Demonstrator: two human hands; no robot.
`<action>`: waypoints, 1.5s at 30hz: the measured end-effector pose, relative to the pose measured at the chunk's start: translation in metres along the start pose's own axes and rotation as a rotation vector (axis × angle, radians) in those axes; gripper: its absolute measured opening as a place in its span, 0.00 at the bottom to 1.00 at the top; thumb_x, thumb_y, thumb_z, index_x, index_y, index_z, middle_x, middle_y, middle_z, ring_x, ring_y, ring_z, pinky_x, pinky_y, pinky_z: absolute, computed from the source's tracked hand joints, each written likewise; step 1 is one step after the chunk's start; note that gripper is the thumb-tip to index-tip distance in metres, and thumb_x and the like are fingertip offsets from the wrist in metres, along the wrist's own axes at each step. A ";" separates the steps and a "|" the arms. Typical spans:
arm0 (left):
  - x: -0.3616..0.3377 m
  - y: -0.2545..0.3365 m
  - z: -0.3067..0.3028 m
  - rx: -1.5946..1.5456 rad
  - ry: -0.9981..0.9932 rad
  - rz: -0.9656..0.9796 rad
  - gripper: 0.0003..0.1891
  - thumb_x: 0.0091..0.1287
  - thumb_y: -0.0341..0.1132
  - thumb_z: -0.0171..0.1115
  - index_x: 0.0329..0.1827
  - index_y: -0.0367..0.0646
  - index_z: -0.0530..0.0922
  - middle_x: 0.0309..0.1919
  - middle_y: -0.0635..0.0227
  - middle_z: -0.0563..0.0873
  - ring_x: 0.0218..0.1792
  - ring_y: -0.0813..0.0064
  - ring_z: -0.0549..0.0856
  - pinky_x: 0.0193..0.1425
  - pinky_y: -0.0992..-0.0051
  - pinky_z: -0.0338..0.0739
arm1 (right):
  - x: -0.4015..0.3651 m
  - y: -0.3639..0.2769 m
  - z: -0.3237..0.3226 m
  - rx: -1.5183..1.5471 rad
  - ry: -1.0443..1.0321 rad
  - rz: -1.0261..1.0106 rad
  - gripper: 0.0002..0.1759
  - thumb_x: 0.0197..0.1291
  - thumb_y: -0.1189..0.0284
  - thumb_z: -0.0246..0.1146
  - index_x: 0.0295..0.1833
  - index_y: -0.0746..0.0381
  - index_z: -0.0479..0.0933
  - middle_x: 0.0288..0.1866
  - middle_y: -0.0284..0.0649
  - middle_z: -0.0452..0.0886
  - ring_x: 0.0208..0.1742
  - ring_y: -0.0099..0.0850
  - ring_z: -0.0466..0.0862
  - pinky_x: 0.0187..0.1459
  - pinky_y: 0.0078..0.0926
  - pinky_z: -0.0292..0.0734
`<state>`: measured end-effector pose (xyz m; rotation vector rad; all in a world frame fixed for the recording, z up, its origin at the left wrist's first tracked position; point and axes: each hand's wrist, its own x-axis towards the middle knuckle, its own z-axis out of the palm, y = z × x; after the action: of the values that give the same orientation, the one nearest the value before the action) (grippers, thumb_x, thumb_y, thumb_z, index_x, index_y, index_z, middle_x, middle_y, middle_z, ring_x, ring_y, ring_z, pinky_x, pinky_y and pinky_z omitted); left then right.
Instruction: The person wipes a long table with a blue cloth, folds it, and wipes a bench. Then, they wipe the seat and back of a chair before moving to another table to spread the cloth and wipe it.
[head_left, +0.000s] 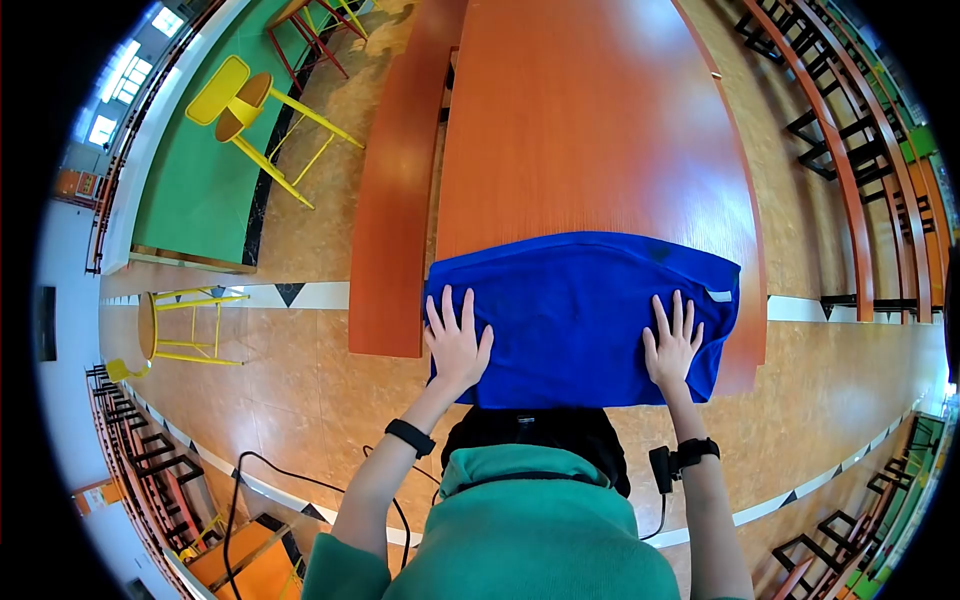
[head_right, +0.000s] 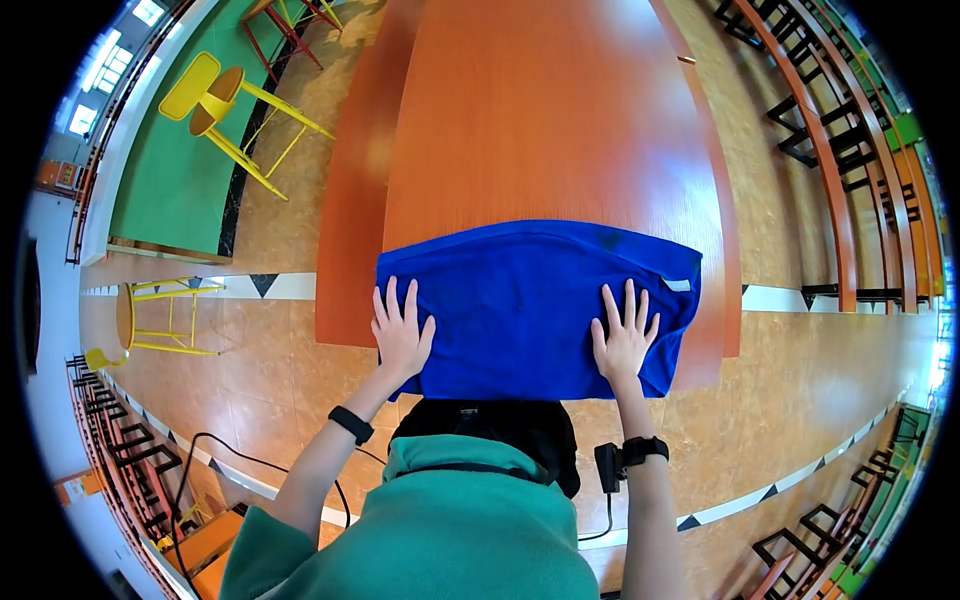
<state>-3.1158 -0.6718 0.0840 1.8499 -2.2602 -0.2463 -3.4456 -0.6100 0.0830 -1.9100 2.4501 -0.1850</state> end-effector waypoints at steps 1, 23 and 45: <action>0.007 0.001 0.004 0.012 0.035 -0.026 0.33 0.61 0.49 0.54 0.69 0.49 0.59 0.70 0.51 0.53 0.66 0.41 0.54 0.57 0.43 0.59 | 0.003 0.000 0.002 -0.002 0.002 -0.013 0.29 0.59 0.56 0.51 0.69 0.40 0.62 0.75 0.37 0.51 0.75 0.43 0.48 0.68 0.56 0.37; 0.269 0.013 0.031 0.135 0.146 -0.172 0.33 0.61 0.56 0.53 0.69 0.59 0.60 0.69 0.63 0.57 0.64 0.51 0.59 0.56 0.47 0.61 | 0.242 0.013 0.020 -0.087 0.121 -0.157 0.28 0.61 0.54 0.49 0.68 0.39 0.62 0.74 0.35 0.55 0.73 0.42 0.54 0.68 0.54 0.44; 0.457 0.007 0.047 0.116 0.196 -0.177 0.32 0.61 0.59 0.52 0.68 0.62 0.61 0.70 0.66 0.56 0.67 0.51 0.56 0.59 0.43 0.59 | 0.452 0.021 0.040 -0.152 0.171 -0.211 0.27 0.64 0.51 0.44 0.69 0.34 0.58 0.74 0.31 0.54 0.74 0.37 0.53 0.69 0.51 0.44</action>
<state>-3.2215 -1.1188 0.0660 2.0363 -2.0231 0.0393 -3.5734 -1.0452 0.0630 -2.3090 2.4244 -0.1786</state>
